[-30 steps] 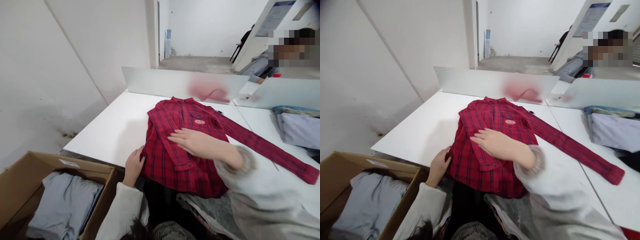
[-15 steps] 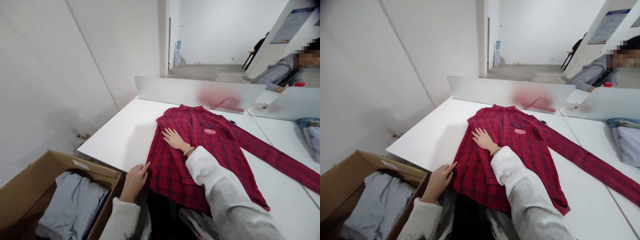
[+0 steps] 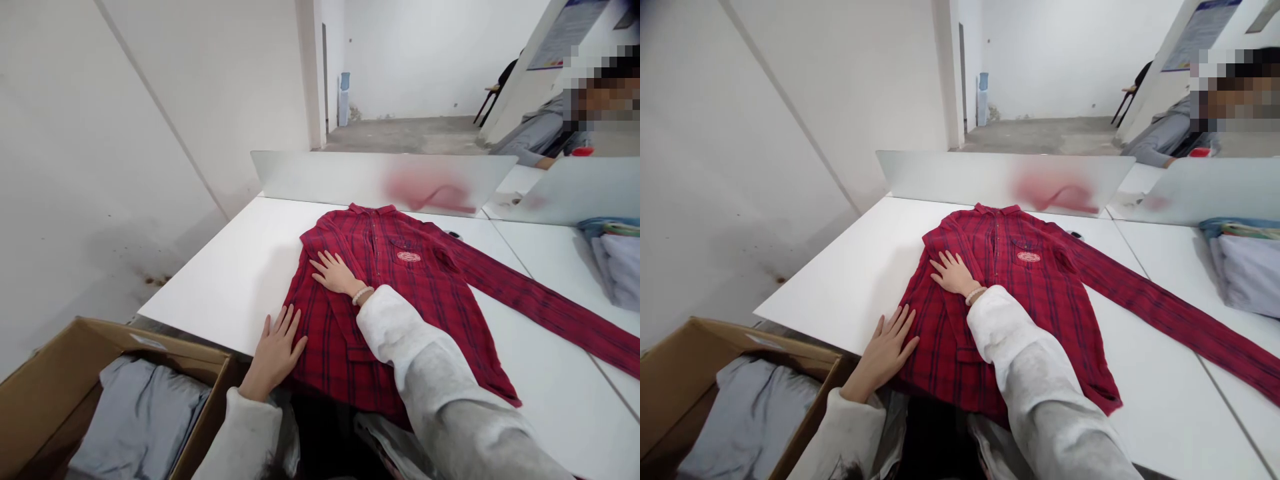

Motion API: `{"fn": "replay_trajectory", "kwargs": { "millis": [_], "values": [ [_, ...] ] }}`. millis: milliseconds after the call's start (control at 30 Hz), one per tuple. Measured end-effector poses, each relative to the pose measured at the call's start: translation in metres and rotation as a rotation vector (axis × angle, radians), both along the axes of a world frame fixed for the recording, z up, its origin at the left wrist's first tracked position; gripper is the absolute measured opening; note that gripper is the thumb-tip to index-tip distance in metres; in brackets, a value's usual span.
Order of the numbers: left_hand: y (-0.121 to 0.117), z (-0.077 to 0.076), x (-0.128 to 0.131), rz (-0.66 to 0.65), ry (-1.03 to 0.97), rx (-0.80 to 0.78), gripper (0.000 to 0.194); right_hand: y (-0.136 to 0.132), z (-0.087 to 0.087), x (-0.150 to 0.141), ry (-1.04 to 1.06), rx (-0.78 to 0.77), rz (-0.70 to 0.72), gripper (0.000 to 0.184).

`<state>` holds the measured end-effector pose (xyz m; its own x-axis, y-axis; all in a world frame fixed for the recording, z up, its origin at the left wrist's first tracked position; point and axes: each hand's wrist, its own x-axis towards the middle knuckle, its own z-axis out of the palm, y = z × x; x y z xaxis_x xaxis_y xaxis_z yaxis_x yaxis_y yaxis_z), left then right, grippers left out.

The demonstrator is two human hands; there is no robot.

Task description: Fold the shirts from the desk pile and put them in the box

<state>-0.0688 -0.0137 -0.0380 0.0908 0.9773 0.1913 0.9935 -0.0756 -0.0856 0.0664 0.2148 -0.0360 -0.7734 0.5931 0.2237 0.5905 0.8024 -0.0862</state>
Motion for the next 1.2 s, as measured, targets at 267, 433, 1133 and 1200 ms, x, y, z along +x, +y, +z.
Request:
{"fn": "replay_trajectory", "kwargs": {
  "millis": [267,433,1133,1200],
  "values": [
    [0.017,0.023,-0.002,0.017,0.020,0.052,0.053,0.024,0.001,-0.015,0.019,-0.074,-0.061,0.059],
    [-0.005,0.018,0.034,-0.045,0.016,0.106,0.052,0.015,0.001,-0.014,0.160,0.051,-0.098,0.054],
    [0.005,-0.010,0.012,-0.086,-0.065,0.088,0.054,0.015,0.061,0.018,-0.086,-0.255,-0.009,0.049],
    [-0.002,-0.008,0.012,-0.092,-0.047,0.098,0.054,0.008,0.080,0.050,-0.169,-0.327,0.096,0.050]
  ]
}}
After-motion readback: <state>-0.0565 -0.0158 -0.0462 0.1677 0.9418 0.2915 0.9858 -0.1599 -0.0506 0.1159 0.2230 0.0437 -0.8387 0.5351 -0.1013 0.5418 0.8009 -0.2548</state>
